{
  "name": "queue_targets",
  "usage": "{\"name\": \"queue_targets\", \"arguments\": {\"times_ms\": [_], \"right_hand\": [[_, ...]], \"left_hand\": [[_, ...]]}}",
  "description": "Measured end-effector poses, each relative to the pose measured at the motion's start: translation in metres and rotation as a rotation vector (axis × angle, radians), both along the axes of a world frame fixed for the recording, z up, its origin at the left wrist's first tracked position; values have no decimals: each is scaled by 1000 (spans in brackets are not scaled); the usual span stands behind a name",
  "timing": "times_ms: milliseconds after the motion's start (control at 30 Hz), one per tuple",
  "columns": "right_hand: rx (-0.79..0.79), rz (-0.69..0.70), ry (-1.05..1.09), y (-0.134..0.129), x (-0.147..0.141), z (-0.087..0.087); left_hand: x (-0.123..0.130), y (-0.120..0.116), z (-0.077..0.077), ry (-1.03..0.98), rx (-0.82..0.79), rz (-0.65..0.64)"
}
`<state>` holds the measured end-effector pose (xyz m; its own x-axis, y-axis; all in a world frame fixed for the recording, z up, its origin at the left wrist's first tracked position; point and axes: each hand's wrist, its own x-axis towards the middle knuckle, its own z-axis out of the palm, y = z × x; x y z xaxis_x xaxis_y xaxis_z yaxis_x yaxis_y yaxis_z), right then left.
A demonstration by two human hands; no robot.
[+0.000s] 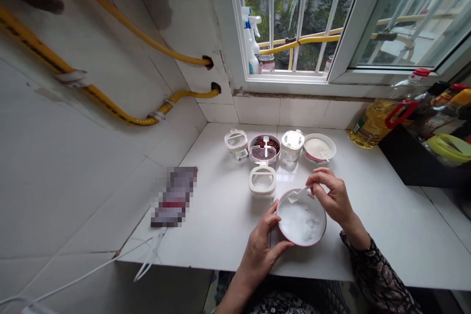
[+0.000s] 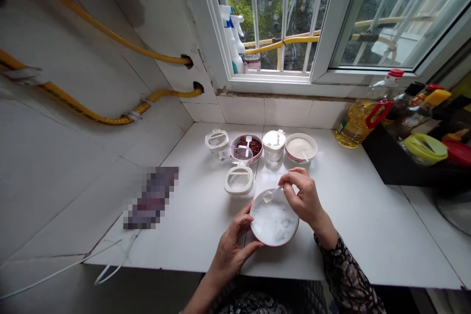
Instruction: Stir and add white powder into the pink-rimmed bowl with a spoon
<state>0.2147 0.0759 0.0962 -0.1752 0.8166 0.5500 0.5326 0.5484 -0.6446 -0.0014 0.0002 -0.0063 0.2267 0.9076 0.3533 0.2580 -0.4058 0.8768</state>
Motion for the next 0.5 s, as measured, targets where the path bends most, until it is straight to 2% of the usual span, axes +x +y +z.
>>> {"name": "queue_targets", "arguments": {"times_ms": [267, 500], "right_hand": [[-108, 184, -182, -1, -8, -14], [-307, -17, -4, 0, -2, -11]], "left_hand": [[-1, -1, -2, 4, -26, -3], [-1, -1, -1, -8, -37, -5]]}}
